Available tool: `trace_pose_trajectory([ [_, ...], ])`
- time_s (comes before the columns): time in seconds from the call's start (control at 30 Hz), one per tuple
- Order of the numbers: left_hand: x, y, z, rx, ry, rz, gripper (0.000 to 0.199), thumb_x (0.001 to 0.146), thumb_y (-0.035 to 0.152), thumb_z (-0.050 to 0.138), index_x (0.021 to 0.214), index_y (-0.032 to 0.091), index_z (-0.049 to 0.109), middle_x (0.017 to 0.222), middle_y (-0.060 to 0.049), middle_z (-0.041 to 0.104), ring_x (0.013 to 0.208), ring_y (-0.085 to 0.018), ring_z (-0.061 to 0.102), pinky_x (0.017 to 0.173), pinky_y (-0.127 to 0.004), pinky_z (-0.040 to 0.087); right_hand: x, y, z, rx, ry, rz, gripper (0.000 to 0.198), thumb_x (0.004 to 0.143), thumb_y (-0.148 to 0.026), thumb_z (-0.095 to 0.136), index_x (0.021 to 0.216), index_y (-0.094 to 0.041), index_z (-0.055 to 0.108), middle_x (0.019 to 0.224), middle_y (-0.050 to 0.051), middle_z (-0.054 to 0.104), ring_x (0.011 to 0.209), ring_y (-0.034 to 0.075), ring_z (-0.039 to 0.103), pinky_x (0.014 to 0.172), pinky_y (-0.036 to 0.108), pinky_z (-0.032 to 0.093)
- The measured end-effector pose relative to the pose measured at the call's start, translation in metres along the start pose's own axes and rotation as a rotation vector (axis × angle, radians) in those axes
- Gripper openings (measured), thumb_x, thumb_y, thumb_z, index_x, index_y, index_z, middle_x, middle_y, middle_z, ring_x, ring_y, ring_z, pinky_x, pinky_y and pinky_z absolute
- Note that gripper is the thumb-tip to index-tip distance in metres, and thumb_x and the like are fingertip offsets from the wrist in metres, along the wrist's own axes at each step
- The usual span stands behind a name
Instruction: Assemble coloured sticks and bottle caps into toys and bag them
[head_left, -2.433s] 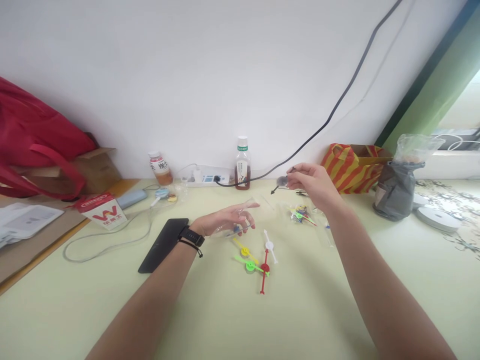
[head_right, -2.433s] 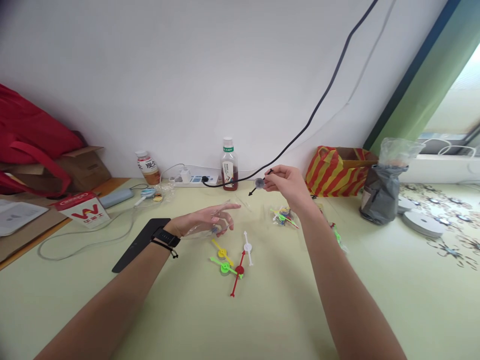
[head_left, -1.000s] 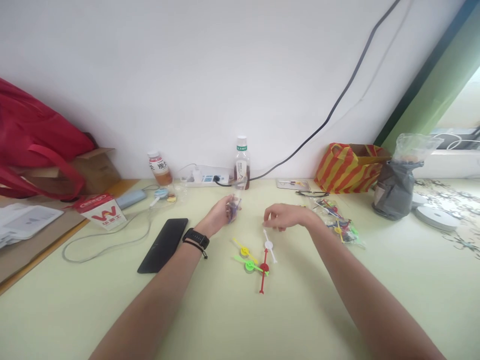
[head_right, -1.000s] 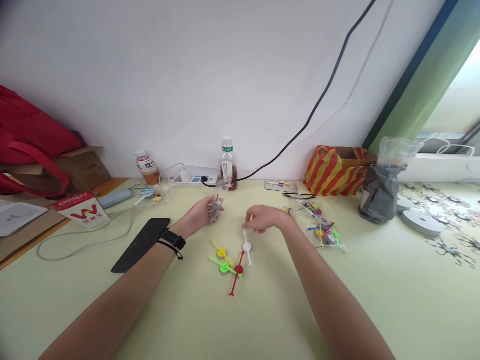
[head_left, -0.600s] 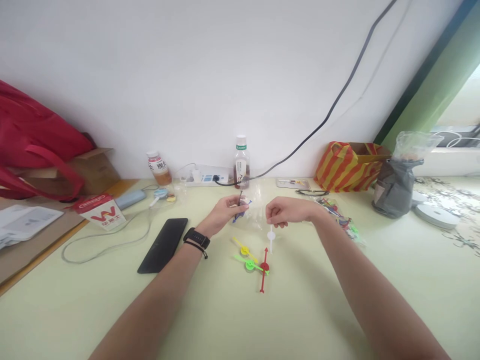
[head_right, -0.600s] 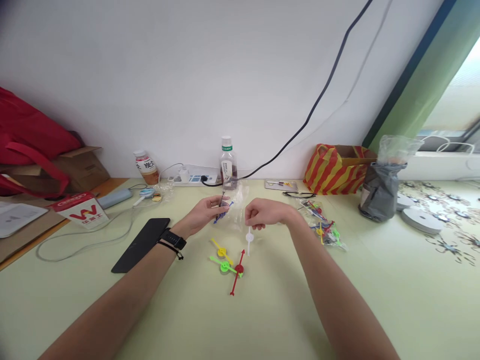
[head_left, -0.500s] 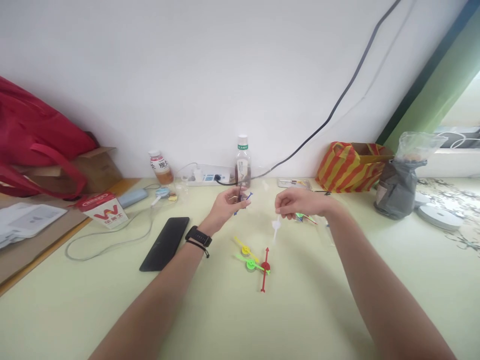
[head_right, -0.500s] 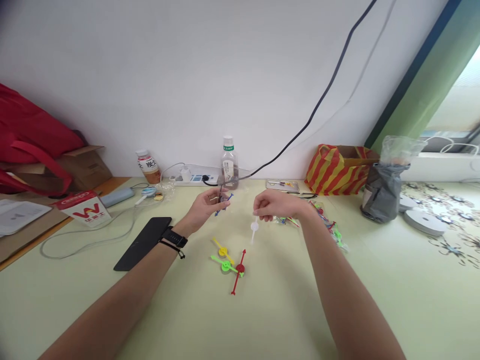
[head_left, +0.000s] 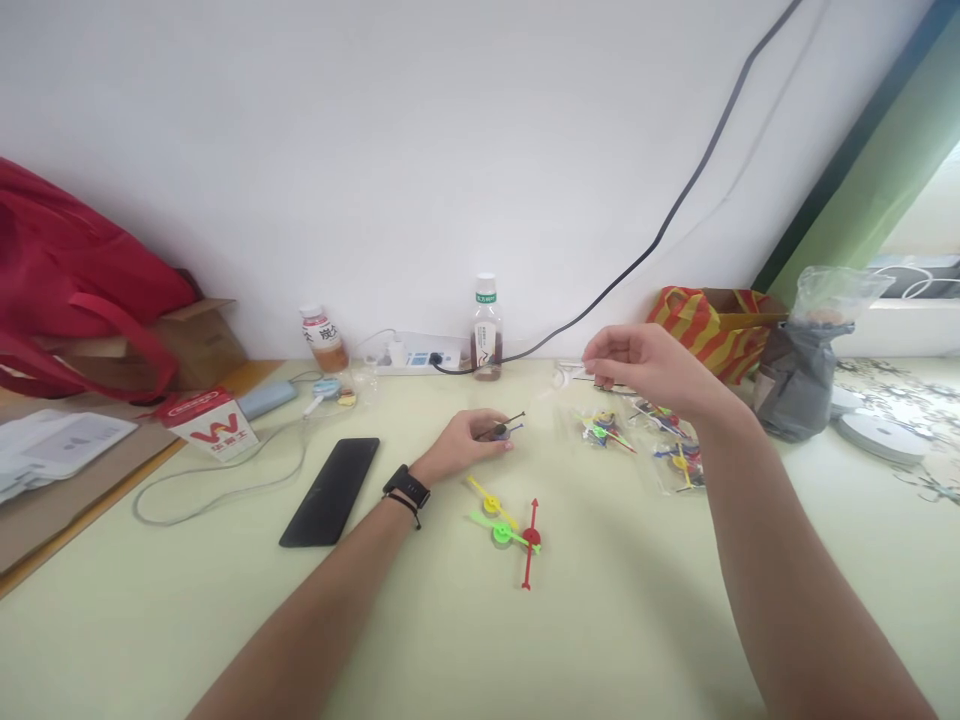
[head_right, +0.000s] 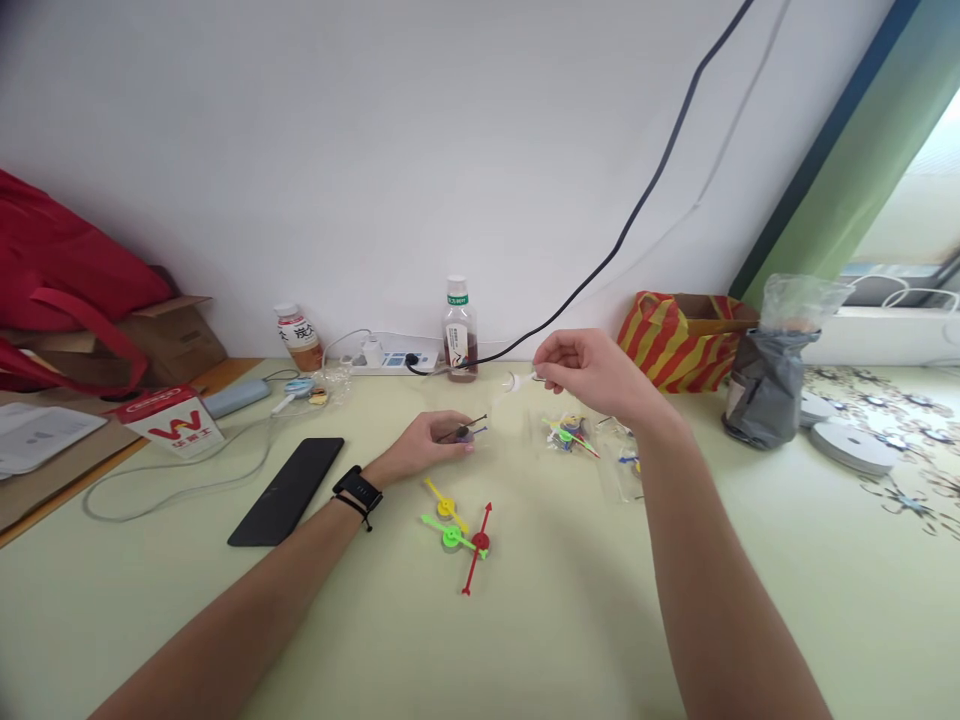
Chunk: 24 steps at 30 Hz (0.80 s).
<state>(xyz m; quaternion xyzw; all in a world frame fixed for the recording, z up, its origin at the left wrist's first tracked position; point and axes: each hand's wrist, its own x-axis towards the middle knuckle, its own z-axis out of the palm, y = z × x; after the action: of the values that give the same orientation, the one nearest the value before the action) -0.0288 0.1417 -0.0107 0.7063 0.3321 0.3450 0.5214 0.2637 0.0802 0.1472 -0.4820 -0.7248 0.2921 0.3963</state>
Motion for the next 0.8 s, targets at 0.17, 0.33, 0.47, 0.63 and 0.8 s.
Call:
trace_pose_trajectory([
  [0.17, 0.000, -0.006, 0.006, 0.053, 0.058, 0.025, 0.048, 0.071, 0.039, 0.090, 0.109, 0.014, 0.074, 0.104, -0.010, 0.076, 0.096, -0.023, 0.071, 0.092, -0.036, 0.056, 0.005, -0.013, 0.026, 0.068, 0.302, -0.229, 0.011, 0.086, -0.029, 0.070, 0.090, -0.018, 0.070, 0.081, 0.005, 0.070, 0.070, 0.017, 0.065, 0.066, 0.030, 0.054],
  [0.33, -0.001, -0.006, 0.007, 0.231, 0.071, 0.069, 0.036, 0.076, 0.038, 0.085, 0.102, 0.014, 0.077, 0.101, -0.008, 0.075, 0.087, -0.020, 0.068, 0.079, -0.030, 0.056, 0.013, -0.013, 0.063, -0.080, 0.288, -0.311, 0.007, 0.086, -0.017, 0.061, 0.087, -0.019, 0.068, 0.077, 0.002, 0.070, 0.071, 0.017, 0.065, 0.065, 0.028, 0.052],
  [0.47, -0.001, -0.003, 0.008, 0.262, 0.088, 0.056, 0.035, 0.076, 0.036, 0.084, 0.103, 0.015, 0.078, 0.100, -0.007, 0.076, 0.084, -0.020, 0.068, 0.076, -0.029, 0.055, 0.015, -0.008, 0.078, -0.225, 0.333, -0.379, 0.012, 0.086, -0.011, 0.057, 0.083, -0.020, 0.065, 0.074, 0.000, 0.067, 0.067, 0.015, 0.060, 0.064, 0.026, 0.047],
  [0.63, -0.001, -0.003, 0.009, 0.271, 0.110, 0.062, 0.042, 0.075, 0.035, 0.085, 0.111, 0.016, 0.076, 0.103, -0.007, 0.077, 0.084, -0.019, 0.069, 0.076, -0.029, 0.056, 0.016, -0.007, 0.080, -0.284, 0.406, -0.400, 0.013, 0.088, -0.012, 0.054, 0.084, -0.020, 0.063, 0.077, 0.002, 0.067, 0.068, 0.015, 0.059, 0.064, 0.027, 0.045],
  [0.8, -0.003, -0.001, 0.010, 0.276, 0.097, 0.073, 0.044, 0.075, 0.039, 0.085, 0.111, 0.015, 0.076, 0.099, -0.008, 0.077, 0.083, -0.020, 0.068, 0.076, -0.030, 0.056, 0.017, -0.004, 0.080, -0.350, 0.314, -0.313, 0.013, 0.086, -0.014, 0.056, 0.079, -0.021, 0.063, 0.071, 0.002, 0.066, 0.065, 0.016, 0.059, 0.063, 0.027, 0.043],
])
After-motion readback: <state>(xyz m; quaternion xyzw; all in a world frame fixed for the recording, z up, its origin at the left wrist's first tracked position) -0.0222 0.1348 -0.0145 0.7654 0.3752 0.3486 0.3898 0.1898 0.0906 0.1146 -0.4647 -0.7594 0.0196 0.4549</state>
